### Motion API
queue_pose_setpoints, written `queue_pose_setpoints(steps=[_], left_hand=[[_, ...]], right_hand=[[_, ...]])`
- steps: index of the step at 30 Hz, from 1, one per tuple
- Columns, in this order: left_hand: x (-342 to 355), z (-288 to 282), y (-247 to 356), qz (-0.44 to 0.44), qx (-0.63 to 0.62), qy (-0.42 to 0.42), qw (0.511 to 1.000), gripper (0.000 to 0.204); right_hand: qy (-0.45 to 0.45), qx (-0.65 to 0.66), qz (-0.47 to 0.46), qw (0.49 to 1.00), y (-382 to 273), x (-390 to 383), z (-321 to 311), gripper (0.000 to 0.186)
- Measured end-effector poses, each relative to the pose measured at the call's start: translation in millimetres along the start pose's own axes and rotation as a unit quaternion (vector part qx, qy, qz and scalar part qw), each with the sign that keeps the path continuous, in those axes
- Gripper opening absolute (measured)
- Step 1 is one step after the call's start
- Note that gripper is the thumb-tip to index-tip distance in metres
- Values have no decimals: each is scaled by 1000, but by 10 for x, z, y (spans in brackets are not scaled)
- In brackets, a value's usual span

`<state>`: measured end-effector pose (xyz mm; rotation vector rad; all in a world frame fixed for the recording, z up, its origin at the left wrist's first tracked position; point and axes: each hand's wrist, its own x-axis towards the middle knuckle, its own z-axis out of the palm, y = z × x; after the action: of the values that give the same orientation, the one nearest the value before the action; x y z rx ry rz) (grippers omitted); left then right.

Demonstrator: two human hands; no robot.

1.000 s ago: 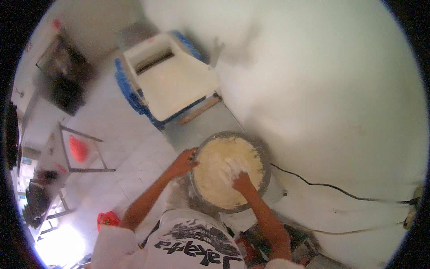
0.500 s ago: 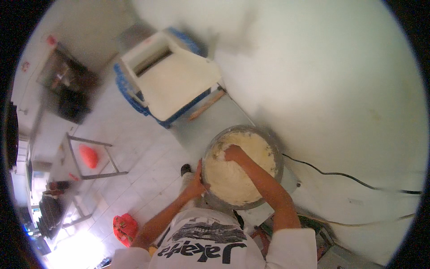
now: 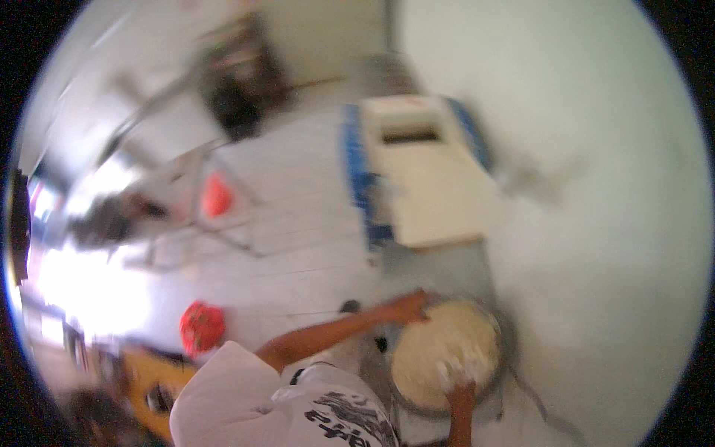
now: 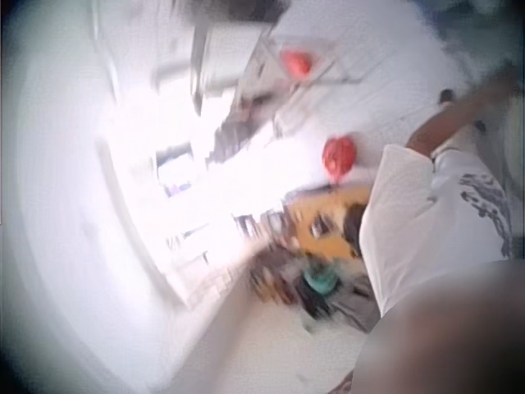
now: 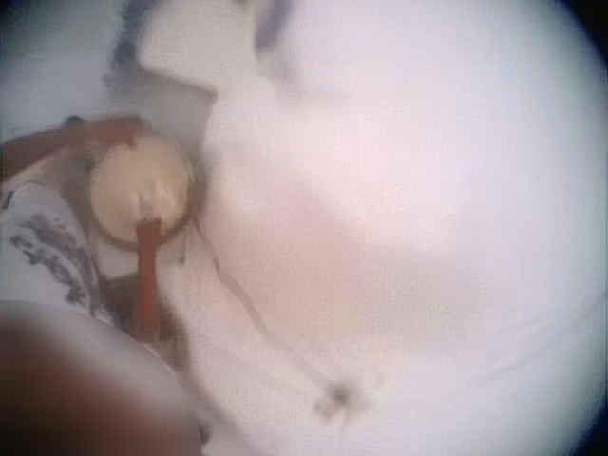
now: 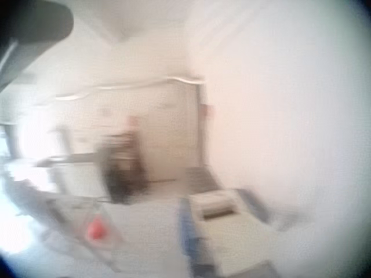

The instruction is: The person kneads a large mass of dough in a metal bowl using both hands, repeatedly folding and pressing the mixture. A coworker operates a meat grinder nearby, but the camera wearer focuses solely on the dough.

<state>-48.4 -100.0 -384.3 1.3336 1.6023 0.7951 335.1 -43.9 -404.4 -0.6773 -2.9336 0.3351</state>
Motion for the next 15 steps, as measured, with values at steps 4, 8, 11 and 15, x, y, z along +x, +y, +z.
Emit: queue_pose_setpoints(steps=[4,8,11,15], left_hand=[[-1026,660,-181,-22,-38,76,996,90],[-1624,934,316,-30,-173,101,979,100],[-1726,795,565,-85,-231,41,968,99],[-1455,1024,103,-22,-191,72,979,89]], right_hand=[[-70,21,-38,997,0,1030,151,56],[-174,-33,5,984,-169,1957,140,58],[-195,-56,13,979,-226,2211,66,60],[-208,-57,7,977,-332,2233,134,61]])
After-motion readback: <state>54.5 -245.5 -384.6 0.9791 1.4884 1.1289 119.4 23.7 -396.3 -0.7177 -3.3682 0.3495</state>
